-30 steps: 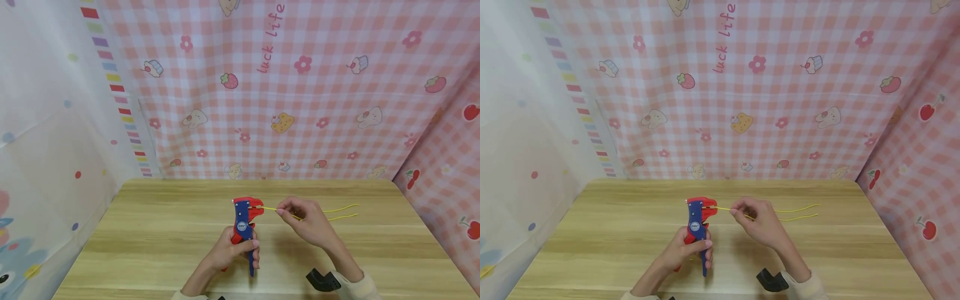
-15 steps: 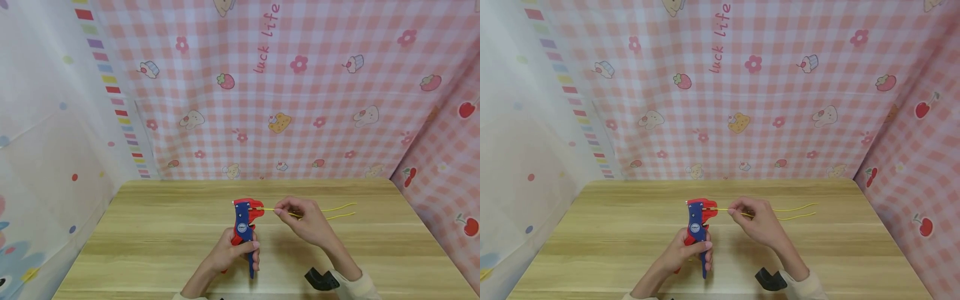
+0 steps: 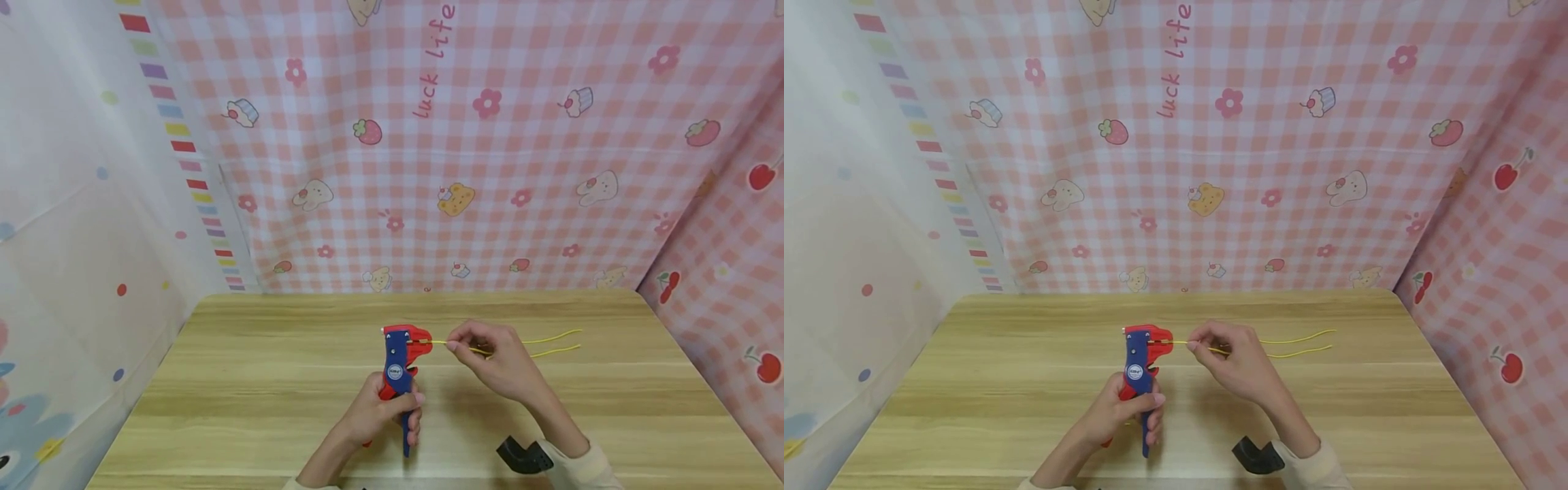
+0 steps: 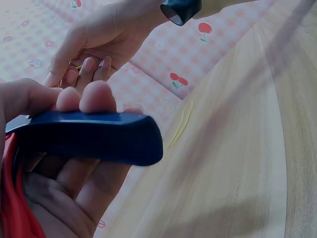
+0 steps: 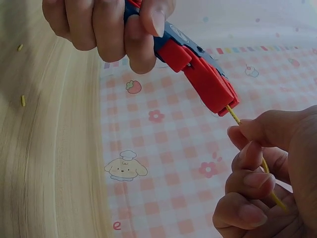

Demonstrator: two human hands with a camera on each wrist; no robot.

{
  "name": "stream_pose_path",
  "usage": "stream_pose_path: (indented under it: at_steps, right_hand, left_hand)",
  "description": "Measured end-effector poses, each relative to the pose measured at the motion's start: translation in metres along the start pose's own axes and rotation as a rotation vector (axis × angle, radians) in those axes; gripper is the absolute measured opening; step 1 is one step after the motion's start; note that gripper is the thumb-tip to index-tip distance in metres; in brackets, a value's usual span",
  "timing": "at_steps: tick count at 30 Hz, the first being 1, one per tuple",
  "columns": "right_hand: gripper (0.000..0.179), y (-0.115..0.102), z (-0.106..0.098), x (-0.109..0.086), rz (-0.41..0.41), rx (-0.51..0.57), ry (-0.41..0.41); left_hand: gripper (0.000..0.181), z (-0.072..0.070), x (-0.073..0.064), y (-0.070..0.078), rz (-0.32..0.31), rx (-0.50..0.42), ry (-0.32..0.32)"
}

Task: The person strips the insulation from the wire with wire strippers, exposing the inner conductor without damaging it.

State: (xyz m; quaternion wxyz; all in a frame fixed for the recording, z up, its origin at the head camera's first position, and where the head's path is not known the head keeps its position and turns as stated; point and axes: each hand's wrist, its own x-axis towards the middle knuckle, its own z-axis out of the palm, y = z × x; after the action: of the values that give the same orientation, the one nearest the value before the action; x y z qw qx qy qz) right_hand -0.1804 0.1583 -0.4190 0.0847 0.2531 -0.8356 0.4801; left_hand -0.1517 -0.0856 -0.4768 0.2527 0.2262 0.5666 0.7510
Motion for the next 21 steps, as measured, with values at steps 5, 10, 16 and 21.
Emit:
stream_pose_path:
  at_steps: [5,10,16,21]
  right_hand:
    - [0.005,0.000,0.000,0.000,0.004,0.010,0.002]
    - [0.005,-0.001,-0.001,0.000,0.009,0.026,-0.001]
    - [0.005,-0.002,-0.001,0.000,0.021,0.041,0.006]
    - [0.005,-0.001,-0.001,0.000,0.017,0.051,0.011]
  left_hand:
    - [0.015,0.003,-0.001,0.000,-0.013,0.021,0.039]
    - [0.023,0.006,0.000,0.001,-0.061,0.054,0.095]
    - [0.025,0.012,0.001,0.002,-0.094,0.051,0.156]
    - [0.023,0.015,0.001,0.001,-0.098,0.044,0.182]
